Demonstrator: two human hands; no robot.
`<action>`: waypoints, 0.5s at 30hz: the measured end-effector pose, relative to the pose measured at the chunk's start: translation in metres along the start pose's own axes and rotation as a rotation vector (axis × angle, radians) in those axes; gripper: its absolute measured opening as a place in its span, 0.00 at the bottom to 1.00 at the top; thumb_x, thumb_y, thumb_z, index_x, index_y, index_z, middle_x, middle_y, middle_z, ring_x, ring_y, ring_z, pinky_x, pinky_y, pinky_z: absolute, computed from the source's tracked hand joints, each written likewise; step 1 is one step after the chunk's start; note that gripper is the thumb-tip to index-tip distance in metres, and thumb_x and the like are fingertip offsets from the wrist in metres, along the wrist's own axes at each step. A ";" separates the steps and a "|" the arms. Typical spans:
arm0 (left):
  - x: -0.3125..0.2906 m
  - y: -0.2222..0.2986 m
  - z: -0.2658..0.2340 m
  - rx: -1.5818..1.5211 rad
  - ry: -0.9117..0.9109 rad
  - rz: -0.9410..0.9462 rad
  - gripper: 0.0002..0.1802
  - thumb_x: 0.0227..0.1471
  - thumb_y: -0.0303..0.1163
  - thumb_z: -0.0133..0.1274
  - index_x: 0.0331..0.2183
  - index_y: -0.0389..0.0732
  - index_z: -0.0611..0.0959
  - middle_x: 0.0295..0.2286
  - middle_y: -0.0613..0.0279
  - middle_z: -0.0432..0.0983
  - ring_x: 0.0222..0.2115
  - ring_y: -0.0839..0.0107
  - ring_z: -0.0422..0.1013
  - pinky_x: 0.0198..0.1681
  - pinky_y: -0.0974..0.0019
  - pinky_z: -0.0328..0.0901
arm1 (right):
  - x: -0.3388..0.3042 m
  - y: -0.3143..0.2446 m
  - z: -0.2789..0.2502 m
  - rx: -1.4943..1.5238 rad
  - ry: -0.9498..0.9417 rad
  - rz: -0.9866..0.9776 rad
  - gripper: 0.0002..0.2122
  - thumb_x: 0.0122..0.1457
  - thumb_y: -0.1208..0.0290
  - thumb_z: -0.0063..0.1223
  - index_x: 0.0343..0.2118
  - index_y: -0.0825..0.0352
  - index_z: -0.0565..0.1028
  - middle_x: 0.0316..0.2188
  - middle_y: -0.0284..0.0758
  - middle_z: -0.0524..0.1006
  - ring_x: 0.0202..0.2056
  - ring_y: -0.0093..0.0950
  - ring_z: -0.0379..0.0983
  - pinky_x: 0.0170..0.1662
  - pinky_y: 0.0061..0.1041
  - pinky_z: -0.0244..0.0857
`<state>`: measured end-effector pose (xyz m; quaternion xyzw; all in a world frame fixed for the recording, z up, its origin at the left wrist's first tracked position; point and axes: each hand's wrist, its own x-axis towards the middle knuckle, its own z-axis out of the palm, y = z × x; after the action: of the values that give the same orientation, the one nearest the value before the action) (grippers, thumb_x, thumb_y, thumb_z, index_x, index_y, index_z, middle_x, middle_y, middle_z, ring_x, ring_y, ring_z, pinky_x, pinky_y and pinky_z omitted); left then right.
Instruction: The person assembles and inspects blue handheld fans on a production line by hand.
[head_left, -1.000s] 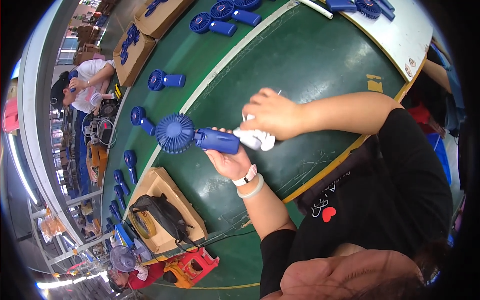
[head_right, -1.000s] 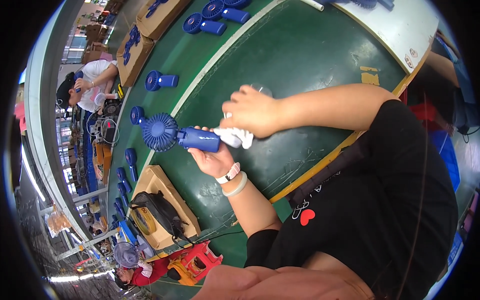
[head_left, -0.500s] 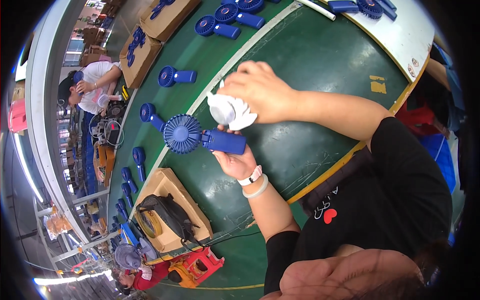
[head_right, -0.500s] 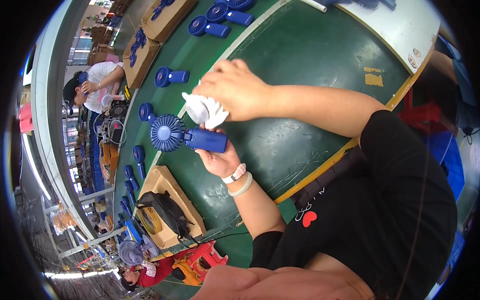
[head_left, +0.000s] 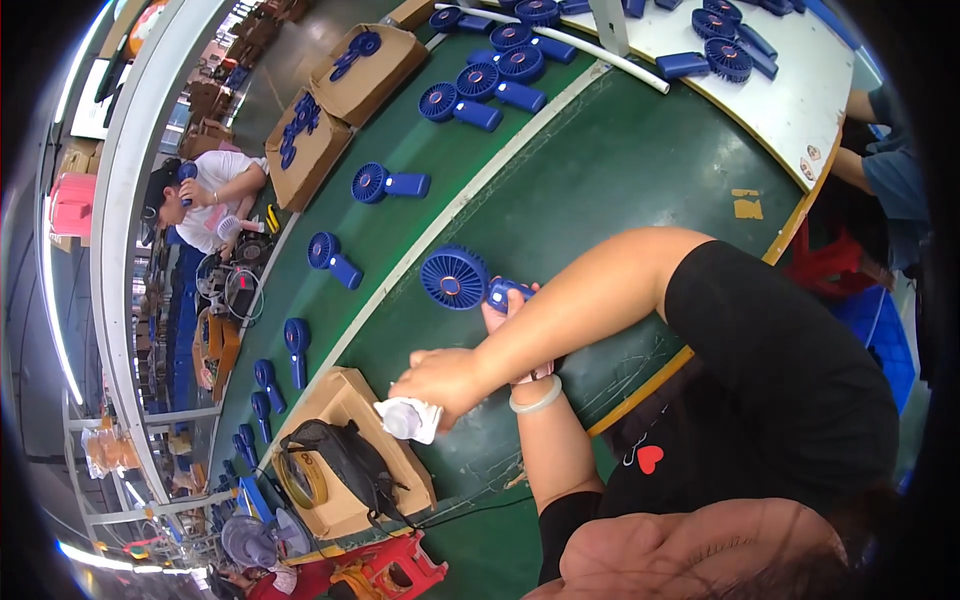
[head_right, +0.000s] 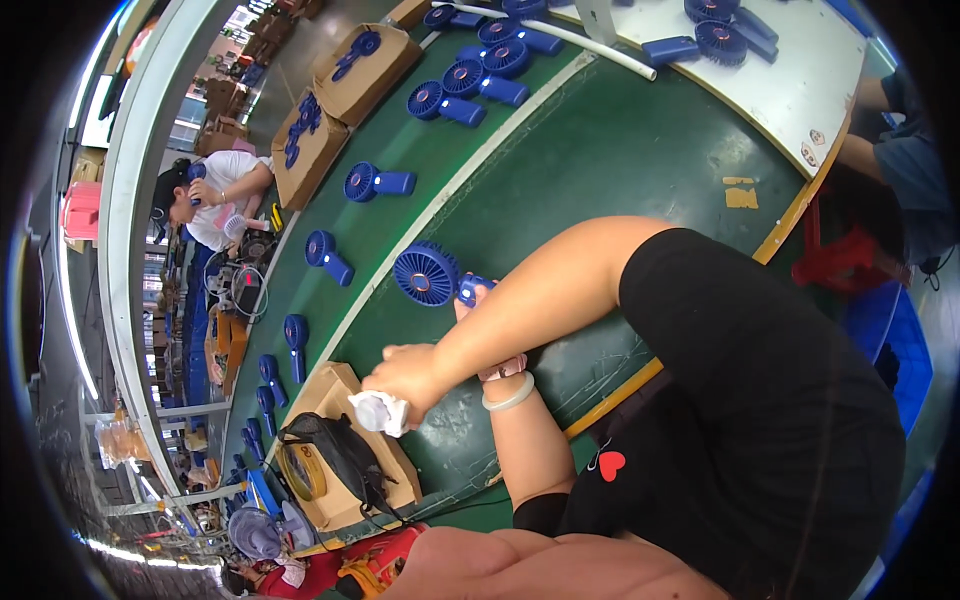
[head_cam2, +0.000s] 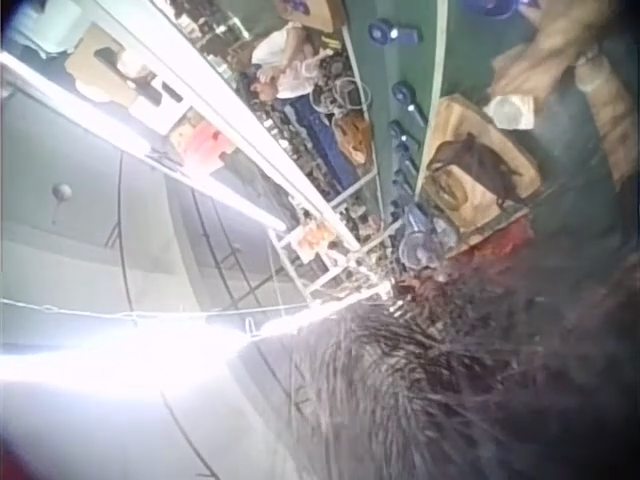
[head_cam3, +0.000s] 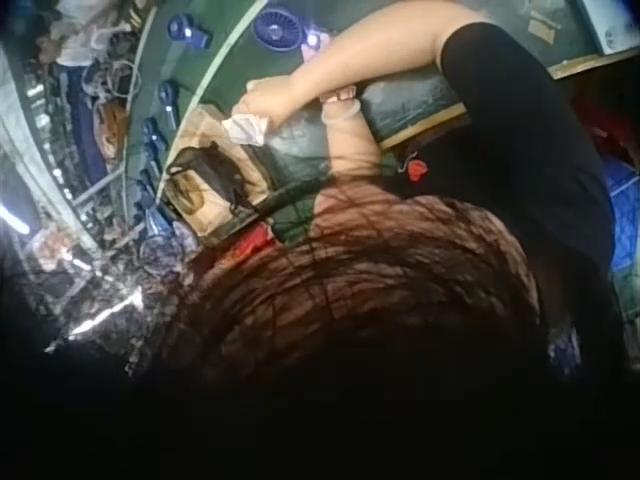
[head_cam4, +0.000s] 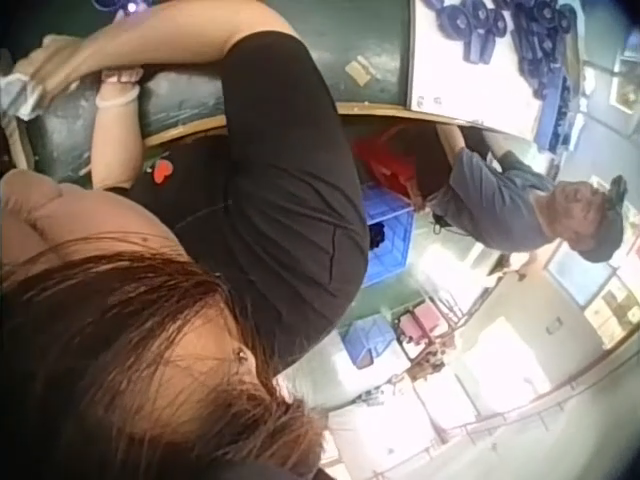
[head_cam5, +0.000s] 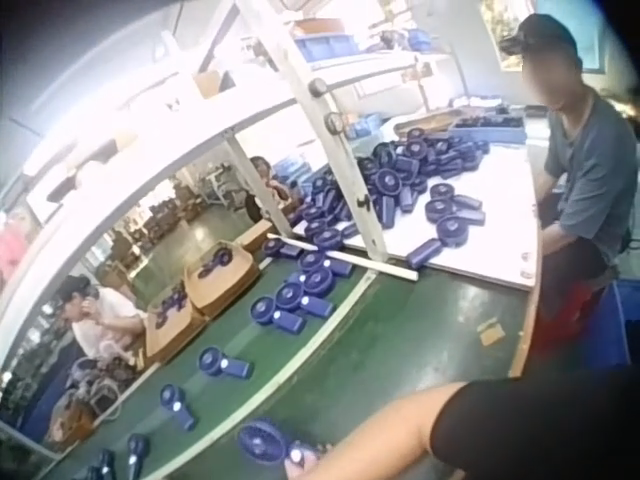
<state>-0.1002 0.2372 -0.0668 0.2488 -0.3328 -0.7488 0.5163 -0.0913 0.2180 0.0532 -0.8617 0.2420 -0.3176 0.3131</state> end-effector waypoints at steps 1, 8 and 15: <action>0.001 -0.003 -0.001 -0.017 -0.015 -0.002 0.27 0.55 0.49 0.41 0.51 0.42 0.64 0.48 0.57 0.63 0.48 0.65 0.62 0.53 0.58 0.56 | -0.001 0.013 0.012 0.007 -0.013 0.033 0.29 0.31 0.59 0.68 0.38 0.62 0.68 0.32 0.36 0.75 0.37 0.39 0.71 0.44 0.35 0.60; 0.001 -0.009 -0.018 -0.180 -0.062 0.025 0.26 0.55 0.49 0.41 0.50 0.42 0.65 0.49 0.56 0.62 0.50 0.65 0.60 0.55 0.59 0.54 | -0.010 0.014 -0.003 0.104 -0.069 0.303 0.39 0.29 0.66 0.71 0.46 0.71 0.60 0.40 0.48 0.70 0.42 0.45 0.69 0.43 0.36 0.65; 0.005 0.015 0.031 0.188 0.123 0.079 0.22 0.54 0.32 0.48 0.49 0.37 0.63 0.47 0.55 0.63 0.45 0.64 0.64 0.51 0.60 0.58 | -0.058 0.041 -0.121 -0.064 0.204 0.198 0.19 0.45 0.72 0.55 0.43 0.65 0.68 0.40 0.41 0.69 0.41 0.39 0.68 0.44 0.33 0.64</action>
<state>-0.1152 0.2362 -0.0350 0.3284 -0.3785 -0.6768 0.5393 -0.2246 0.1795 0.0749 -0.8063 0.3665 -0.3632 0.2893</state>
